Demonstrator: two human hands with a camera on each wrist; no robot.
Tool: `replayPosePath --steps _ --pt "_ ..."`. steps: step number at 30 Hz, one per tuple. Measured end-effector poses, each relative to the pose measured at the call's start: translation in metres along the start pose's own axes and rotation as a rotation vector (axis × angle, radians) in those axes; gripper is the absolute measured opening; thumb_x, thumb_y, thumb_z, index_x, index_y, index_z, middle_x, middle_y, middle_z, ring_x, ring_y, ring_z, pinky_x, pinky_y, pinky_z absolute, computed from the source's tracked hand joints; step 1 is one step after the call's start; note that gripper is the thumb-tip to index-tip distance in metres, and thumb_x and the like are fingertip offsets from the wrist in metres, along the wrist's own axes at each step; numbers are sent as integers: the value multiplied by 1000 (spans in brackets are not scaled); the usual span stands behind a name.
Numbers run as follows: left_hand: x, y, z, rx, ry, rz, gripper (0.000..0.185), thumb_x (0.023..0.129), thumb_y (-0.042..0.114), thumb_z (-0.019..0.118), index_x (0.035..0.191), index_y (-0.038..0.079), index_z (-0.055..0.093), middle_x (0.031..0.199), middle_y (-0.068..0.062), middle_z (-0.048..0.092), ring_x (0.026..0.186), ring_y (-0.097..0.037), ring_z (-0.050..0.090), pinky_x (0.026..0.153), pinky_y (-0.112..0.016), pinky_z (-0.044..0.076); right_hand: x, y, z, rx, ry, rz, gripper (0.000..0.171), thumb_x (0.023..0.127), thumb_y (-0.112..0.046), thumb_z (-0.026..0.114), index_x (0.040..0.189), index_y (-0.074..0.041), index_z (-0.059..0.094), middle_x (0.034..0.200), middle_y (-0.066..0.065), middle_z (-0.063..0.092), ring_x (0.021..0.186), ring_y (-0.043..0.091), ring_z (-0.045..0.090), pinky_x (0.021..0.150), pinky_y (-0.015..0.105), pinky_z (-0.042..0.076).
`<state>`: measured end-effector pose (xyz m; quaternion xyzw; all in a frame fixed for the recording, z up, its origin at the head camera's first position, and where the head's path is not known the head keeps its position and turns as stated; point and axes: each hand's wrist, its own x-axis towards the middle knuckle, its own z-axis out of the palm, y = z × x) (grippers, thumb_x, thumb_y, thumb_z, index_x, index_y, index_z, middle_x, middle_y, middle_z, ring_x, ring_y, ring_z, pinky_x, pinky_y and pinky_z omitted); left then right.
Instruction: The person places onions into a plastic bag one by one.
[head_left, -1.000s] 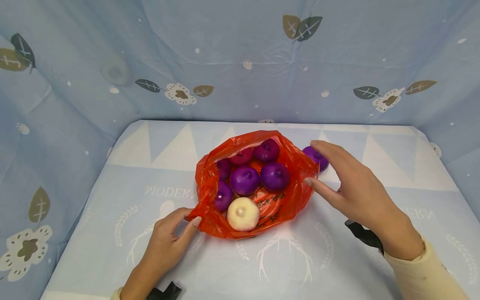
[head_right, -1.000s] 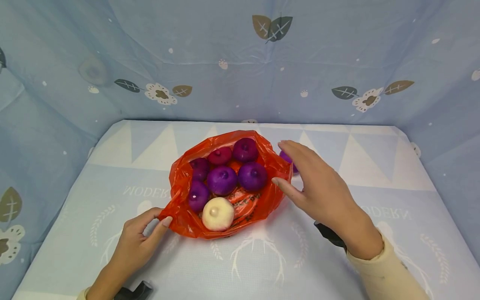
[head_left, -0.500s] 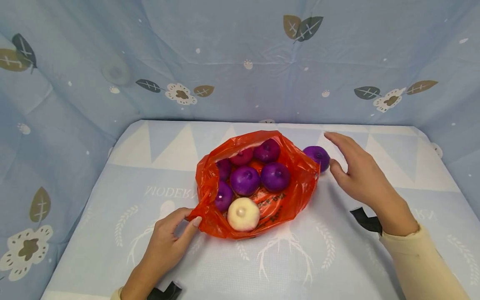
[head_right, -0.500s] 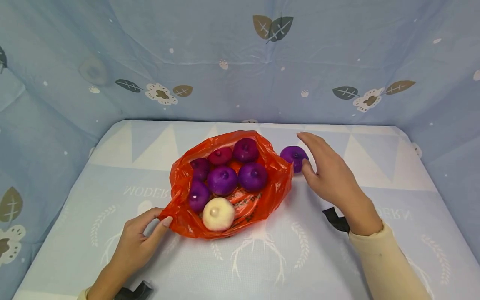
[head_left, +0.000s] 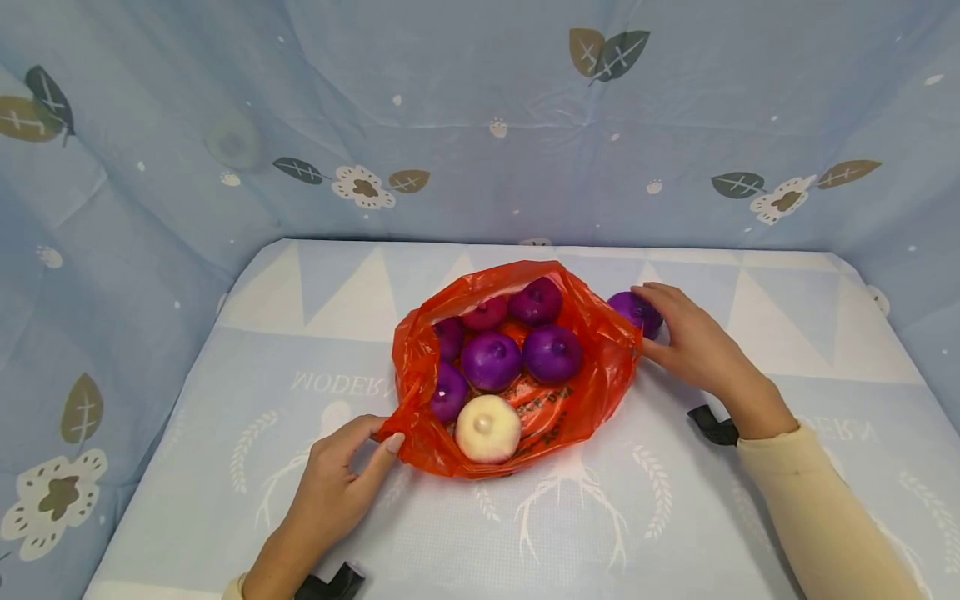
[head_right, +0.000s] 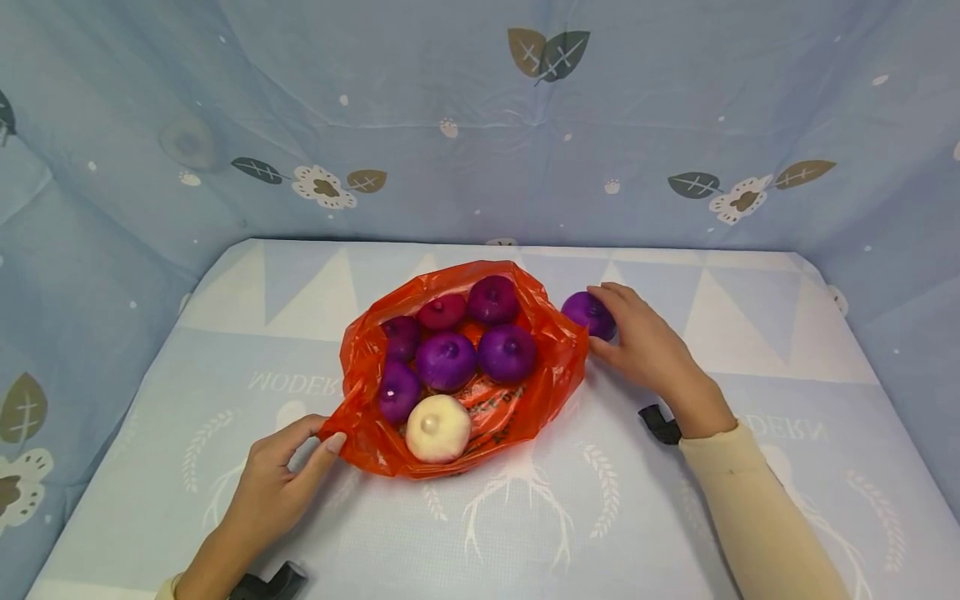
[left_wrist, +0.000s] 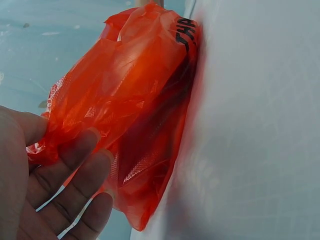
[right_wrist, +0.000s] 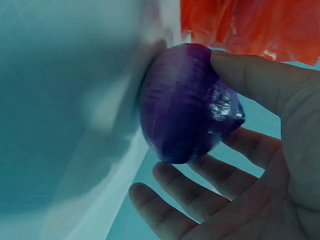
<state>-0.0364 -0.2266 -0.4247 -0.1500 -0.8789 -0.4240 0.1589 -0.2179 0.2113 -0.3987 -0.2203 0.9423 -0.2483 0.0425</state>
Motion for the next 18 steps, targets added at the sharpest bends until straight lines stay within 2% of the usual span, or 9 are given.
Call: replayPosePath --steps 4,12,18 --pt "0 1 1 2 21 18 29 88 -2 79 108 17 74 99 10 73 86 -12 67 89 -14 52 2 2 2 10 -1 -8 75 91 -16 81 154 1 43 154 28 42 141 49 40 111 69 37" --pt "0 -1 2 3 25 27 30 86 -4 80 108 17 74 99 9 73 86 -13 67 89 -14 52 6 5 7 22 -19 47 81 88 -15 83 156 -2 40 155 26 42 141 48 40 110 69 37" --pt "0 -1 2 -5 26 35 30 86 -4 80 108 16 74 99 8 74 86 -13 67 89 -14 52 5 6 7 27 -27 94 85 88 -23 84 157 -2 38 154 28 42 140 50 40 109 70 38"
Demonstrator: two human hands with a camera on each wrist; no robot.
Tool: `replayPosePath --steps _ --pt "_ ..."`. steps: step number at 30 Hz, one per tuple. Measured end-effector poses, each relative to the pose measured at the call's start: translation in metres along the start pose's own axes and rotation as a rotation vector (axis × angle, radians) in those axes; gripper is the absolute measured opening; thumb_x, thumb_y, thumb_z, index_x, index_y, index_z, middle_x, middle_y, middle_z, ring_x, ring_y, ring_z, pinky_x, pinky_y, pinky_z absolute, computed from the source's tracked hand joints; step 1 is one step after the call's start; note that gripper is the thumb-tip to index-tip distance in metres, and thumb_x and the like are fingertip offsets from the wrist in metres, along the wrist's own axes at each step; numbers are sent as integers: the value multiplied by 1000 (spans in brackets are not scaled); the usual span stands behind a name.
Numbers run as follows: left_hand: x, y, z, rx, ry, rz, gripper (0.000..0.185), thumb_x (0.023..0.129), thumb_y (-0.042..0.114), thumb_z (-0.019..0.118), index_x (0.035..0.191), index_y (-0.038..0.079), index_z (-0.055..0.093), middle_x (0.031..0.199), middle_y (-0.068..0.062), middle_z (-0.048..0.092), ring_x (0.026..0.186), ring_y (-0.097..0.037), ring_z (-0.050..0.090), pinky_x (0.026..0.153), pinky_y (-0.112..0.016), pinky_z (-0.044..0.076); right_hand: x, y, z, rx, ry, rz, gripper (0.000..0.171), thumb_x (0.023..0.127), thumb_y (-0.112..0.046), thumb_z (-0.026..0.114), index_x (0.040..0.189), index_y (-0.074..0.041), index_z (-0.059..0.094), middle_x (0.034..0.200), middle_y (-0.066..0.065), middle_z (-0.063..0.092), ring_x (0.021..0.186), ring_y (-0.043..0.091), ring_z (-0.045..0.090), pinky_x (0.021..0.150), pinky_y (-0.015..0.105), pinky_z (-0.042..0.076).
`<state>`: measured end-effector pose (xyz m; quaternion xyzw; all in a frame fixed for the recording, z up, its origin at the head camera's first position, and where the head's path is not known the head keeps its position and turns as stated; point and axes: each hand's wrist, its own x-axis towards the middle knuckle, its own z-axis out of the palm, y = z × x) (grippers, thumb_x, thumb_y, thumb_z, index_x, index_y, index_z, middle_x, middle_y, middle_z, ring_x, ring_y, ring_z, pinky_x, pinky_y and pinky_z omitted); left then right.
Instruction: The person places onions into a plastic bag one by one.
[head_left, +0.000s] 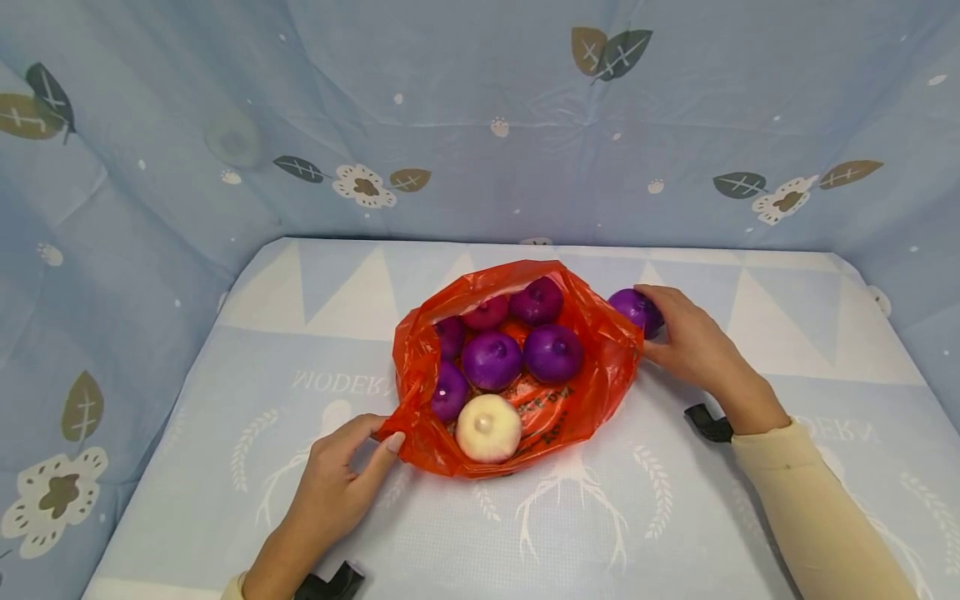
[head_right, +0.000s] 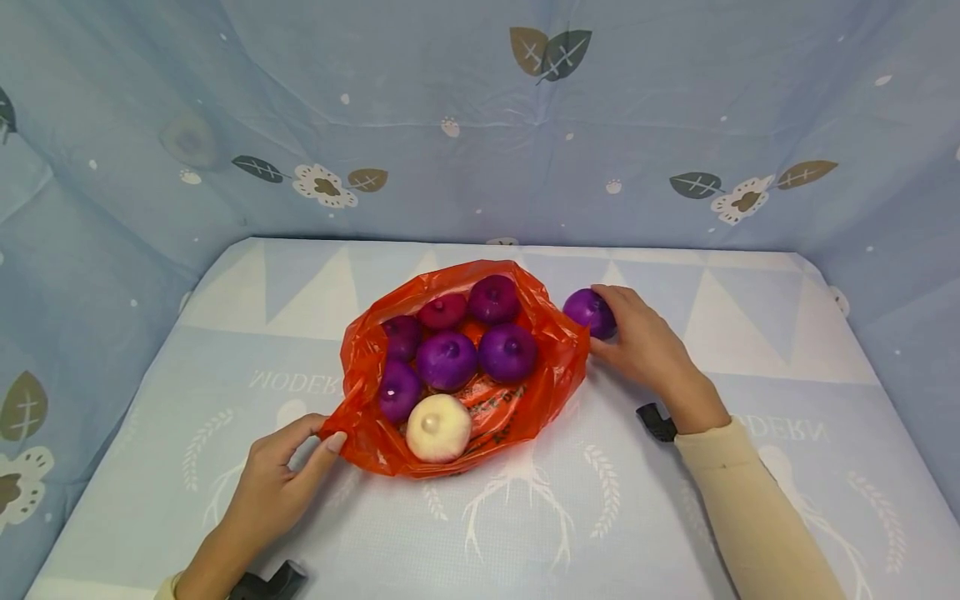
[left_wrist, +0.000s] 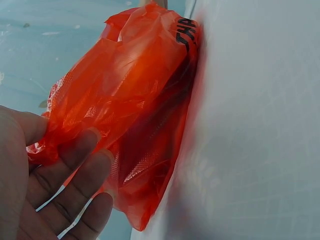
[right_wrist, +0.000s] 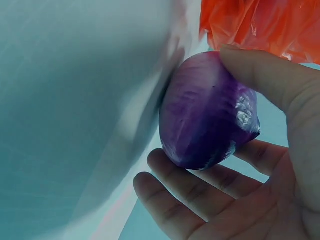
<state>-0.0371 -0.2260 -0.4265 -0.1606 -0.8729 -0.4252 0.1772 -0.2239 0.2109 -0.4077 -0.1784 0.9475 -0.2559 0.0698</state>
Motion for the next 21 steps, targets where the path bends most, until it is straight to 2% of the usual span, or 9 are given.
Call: replayPosePath --steps 5,9,13,19,21 --pt "0 0 -1 -3 -31 -35 24 90 -1 79 107 16 73 100 10 73 88 -10 67 88 -16 54 -3 0 -2 20 21 10 85 90 -28 83 156 2 38 149 31 44 134 51 45 107 70 41" --pt "0 1 -3 2 -53 -59 21 92 2 78 107 15 73 100 10 73 89 -10 67 88 -16 54 -10 -6 -9 46 63 17 84 91 -26 82 155 4 37 145 32 45 125 50 51 100 69 48" --pt "0 1 -3 4 -54 -58 21 92 2 78 107 15 73 100 9 73 89 -10 67 88 -16 54 -19 -16 -19 67 115 30 84 90 -23 82 155 3 36 146 31 44 122 49 52 95 68 51" --pt "1 1 -1 11 -25 -29 24 90 0 79 107 15 73 100 10 73 87 -11 67 89 -15 53 -32 -37 -35 98 209 -21 84 89 -24 84 156 -2 39 145 27 48 124 47 52 95 68 50" --pt "1 1 -1 9 -15 -18 27 88 -2 80 108 16 74 100 9 73 86 -12 67 89 -14 53 -37 -46 -40 102 242 -39 83 88 -25 86 155 -4 41 144 23 51 125 43 52 101 47 55"
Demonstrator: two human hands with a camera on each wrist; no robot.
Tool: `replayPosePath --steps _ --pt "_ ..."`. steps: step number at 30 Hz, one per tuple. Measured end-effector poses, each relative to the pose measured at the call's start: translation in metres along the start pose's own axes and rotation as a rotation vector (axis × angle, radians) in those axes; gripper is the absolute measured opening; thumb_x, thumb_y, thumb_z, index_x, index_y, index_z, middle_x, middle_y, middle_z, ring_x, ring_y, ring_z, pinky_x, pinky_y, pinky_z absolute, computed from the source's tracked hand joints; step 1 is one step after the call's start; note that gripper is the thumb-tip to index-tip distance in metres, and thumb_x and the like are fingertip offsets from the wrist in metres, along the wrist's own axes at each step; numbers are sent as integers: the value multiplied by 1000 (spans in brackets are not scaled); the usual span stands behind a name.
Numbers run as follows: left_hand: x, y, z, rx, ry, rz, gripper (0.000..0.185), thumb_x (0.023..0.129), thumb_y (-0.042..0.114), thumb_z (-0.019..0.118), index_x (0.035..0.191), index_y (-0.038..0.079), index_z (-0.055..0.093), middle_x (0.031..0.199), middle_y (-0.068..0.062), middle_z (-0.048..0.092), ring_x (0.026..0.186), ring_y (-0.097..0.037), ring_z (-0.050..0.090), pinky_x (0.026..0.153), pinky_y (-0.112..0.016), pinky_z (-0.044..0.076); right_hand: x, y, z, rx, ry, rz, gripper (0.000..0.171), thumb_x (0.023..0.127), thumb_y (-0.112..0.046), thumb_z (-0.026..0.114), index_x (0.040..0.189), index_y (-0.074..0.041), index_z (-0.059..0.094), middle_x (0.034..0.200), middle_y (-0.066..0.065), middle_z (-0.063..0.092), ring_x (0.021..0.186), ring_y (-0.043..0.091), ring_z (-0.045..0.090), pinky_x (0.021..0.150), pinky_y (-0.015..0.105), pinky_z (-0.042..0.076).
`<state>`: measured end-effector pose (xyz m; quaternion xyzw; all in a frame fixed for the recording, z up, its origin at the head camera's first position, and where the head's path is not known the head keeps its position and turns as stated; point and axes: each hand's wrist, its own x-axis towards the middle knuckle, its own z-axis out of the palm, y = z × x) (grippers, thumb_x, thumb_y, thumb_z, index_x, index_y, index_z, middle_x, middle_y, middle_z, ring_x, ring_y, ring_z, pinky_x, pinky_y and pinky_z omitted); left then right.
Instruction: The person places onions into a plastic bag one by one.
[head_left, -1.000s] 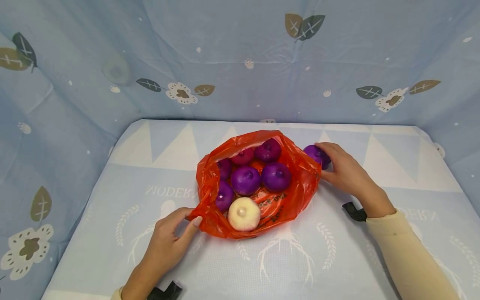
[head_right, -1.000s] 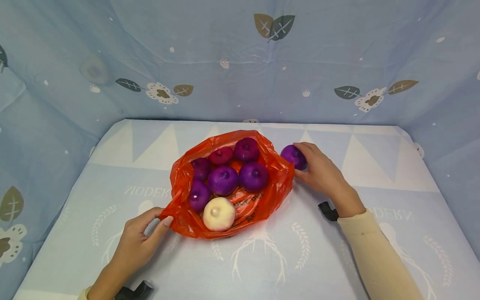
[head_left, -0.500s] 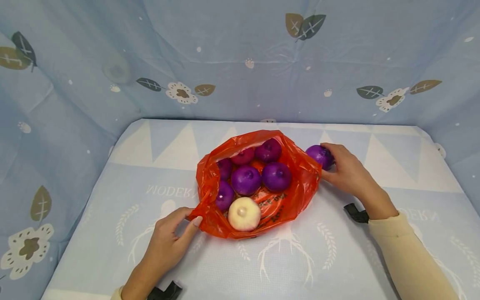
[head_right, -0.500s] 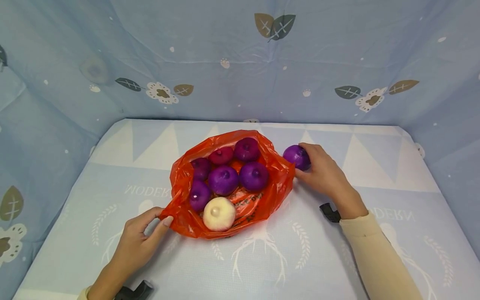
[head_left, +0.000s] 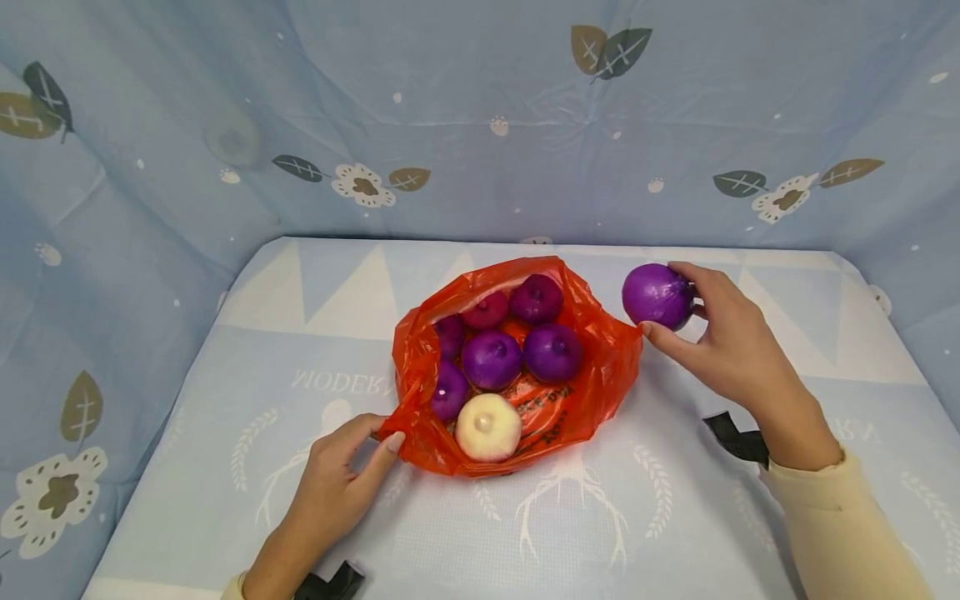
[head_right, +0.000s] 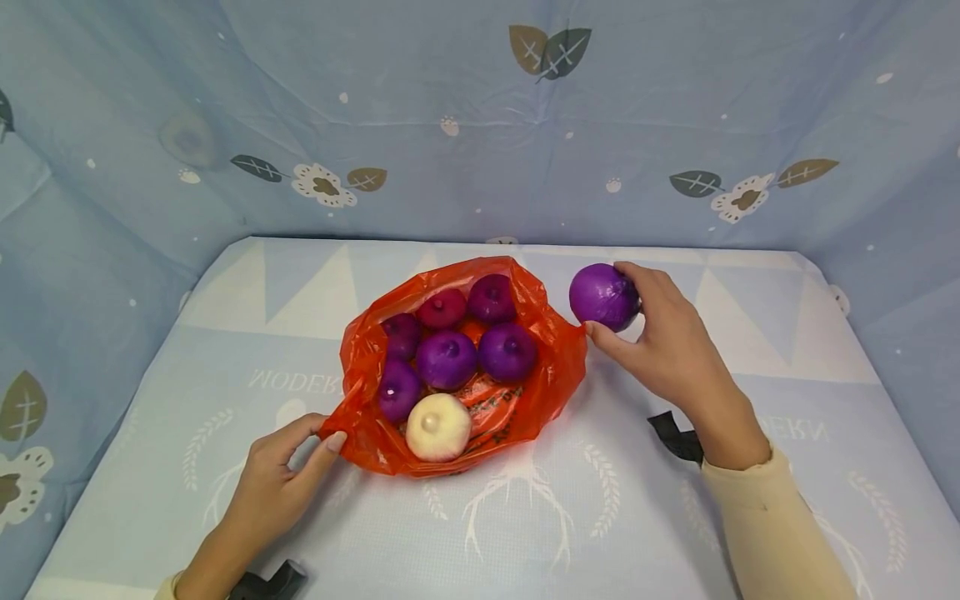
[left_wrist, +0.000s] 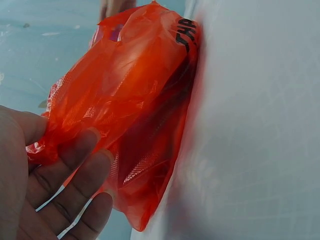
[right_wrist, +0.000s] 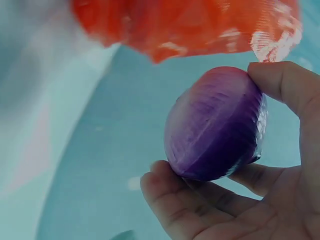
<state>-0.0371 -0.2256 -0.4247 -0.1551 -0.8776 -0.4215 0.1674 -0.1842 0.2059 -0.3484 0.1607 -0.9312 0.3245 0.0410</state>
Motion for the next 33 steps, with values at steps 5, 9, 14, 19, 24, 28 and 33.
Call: replayPosePath --steps 5,9,14,19,24,28,33 --pt "0 0 1 0 12 19 30 86 -3 80 108 16 73 99 8 73 86 -13 67 89 -14 52 -11 -30 -12 -1 100 -92 85 82 -19 90 154 -11 46 143 13 55 126 34 55 91 -1 32" --pt "0 -2 0 4 7 21 29 87 -3 80 108 15 74 100 8 73 86 -13 67 89 -14 52 -19 -52 -14 17 145 -245 92 73 -12 94 153 -11 49 143 11 57 125 30 57 96 2 36" --pt "-1 -2 0 7 7 20 29 87 -3 80 109 15 74 100 8 74 87 -13 67 89 -14 52 -25 -70 13 21 7 -394 88 78 -20 92 153 -11 48 146 6 55 127 23 57 101 27 52" --pt "-1 -1 1 0 12 24 30 86 -4 80 108 16 73 99 8 73 86 -13 67 88 -14 52 -31 -76 49 -45 -187 -393 81 87 -33 86 154 -9 46 149 12 51 135 30 51 102 52 53" --pt "0 0 -1 -5 -21 -8 24 90 0 79 107 16 73 100 8 73 87 -12 67 89 -15 53 -31 -77 65 -127 -258 -377 79 88 -35 83 152 -3 48 148 18 52 136 35 51 106 51 51" --pt "0 -1 0 -2 -11 10 27 88 -1 80 107 16 73 99 8 73 87 -12 67 89 -15 53 -32 -77 72 -177 -306 -356 78 88 -34 83 150 0 49 146 20 53 136 37 51 106 51 51" --pt "-1 -2 1 -18 10 29 31 86 -5 80 107 16 73 97 7 73 85 -13 67 88 -14 53 -35 -77 80 -213 -339 -341 71 86 -30 85 143 2 55 140 20 57 130 37 53 103 50 53"
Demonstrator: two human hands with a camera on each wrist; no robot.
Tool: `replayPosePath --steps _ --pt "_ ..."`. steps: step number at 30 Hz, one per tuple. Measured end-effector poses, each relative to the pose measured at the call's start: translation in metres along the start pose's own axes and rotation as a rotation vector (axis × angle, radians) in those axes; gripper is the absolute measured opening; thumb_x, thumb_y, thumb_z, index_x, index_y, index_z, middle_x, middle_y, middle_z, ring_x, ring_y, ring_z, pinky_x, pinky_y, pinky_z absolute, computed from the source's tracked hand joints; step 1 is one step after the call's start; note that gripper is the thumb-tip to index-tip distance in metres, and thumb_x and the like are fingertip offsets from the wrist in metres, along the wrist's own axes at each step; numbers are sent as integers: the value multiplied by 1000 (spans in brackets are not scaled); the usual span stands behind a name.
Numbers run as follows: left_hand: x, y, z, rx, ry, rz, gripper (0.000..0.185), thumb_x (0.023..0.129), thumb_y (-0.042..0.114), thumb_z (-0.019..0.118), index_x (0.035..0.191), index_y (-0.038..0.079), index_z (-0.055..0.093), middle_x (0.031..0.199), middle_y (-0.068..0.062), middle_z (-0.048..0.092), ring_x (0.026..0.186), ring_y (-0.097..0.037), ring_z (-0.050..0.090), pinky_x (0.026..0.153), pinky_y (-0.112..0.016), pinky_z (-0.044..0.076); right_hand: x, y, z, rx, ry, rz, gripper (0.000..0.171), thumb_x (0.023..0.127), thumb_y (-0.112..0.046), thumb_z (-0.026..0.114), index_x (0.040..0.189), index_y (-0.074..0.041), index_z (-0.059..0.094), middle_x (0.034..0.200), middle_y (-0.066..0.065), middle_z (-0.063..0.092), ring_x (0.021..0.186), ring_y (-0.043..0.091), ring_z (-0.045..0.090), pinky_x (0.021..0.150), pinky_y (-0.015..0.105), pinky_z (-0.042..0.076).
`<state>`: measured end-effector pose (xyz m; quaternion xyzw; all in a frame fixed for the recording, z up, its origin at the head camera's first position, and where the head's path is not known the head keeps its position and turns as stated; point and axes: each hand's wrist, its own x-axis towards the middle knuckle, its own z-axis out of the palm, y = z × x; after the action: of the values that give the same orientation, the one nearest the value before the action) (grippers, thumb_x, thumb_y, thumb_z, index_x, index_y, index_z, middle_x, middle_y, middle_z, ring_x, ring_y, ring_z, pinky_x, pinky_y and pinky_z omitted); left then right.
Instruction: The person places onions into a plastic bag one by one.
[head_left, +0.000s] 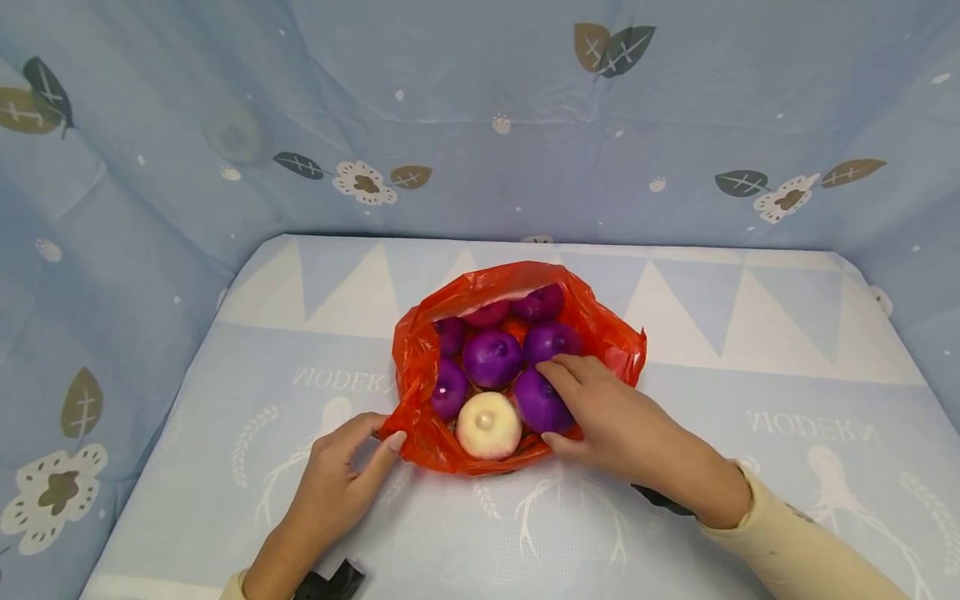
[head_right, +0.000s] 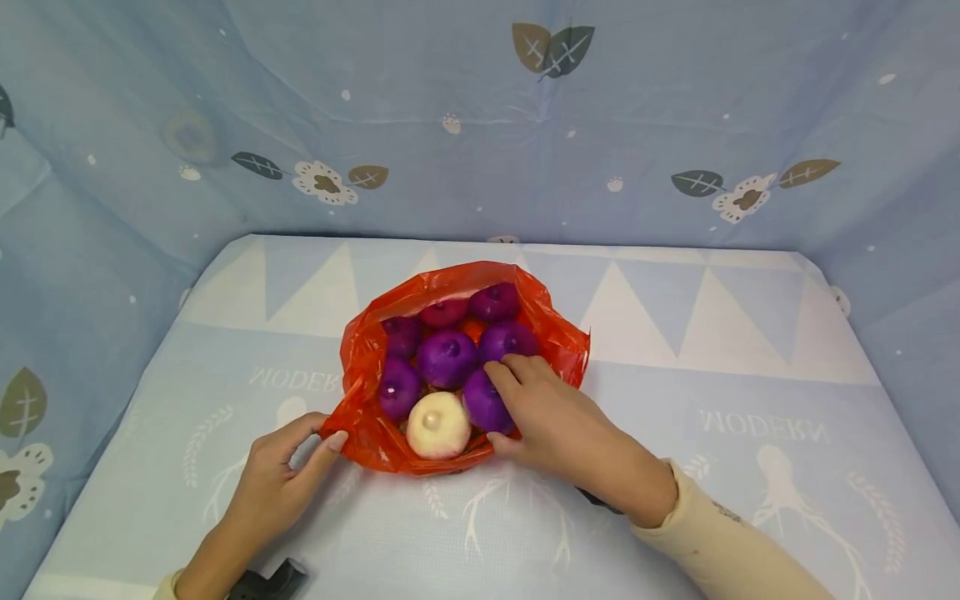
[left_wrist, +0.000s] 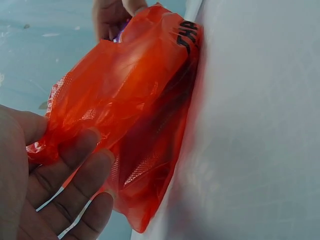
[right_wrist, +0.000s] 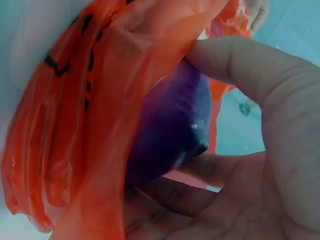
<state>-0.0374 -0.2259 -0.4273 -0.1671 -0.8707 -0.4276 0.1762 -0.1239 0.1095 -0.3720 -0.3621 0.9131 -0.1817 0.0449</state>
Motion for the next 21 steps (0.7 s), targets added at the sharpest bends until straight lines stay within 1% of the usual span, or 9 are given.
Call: replayPosePath --steps 3,6,11,15,18,19,21 --pt "0 0 0 -6 1 3 31 85 -6 80 107 15 73 97 7 73 85 -13 67 88 -14 52 0 -1 4 -6 10 -13 62 85 -24 86 135 0 60 133 17 60 124 35 56 101 47 54" --pt "-1 -1 1 -8 2 12 32 84 -6 81 107 15 73 97 6 73 85 -14 67 89 -14 52 -1 -2 8 -23 19 -25 57 83 -22 88 130 -3 61 127 13 60 117 32 56 99 45 55" --pt "0 -2 2 -12 2 30 33 83 -7 81 107 14 73 97 5 73 85 -14 67 89 -14 52 0 -2 12 -83 36 -23 62 78 -24 94 127 -5 60 119 10 56 108 29 53 92 41 55" --pt "1 -2 2 -19 -7 30 32 85 -6 80 107 15 73 98 6 73 85 -14 67 88 -15 53 1 -3 17 -177 75 -54 64 74 -25 96 122 -4 60 114 12 54 101 32 52 88 41 54" --pt "1 -1 0 -7 -14 9 32 87 -3 80 113 13 73 101 6 73 87 -13 67 90 -15 52 1 -5 18 -228 88 -90 66 74 -30 96 123 -3 60 115 14 55 101 34 52 90 43 52" --pt "1 0 -2 -1 -11 -5 33 87 -2 80 116 13 73 102 6 74 89 -12 68 92 -15 51 0 -5 17 -226 90 -93 67 76 -33 95 125 -4 60 117 14 55 104 34 52 91 43 53" --pt "2 1 -7 12 11 -30 40 88 0 81 125 10 70 105 5 74 92 -12 68 97 -16 49 -2 -7 12 -188 114 -91 66 80 -38 92 128 -4 62 123 14 56 111 34 53 94 44 54"
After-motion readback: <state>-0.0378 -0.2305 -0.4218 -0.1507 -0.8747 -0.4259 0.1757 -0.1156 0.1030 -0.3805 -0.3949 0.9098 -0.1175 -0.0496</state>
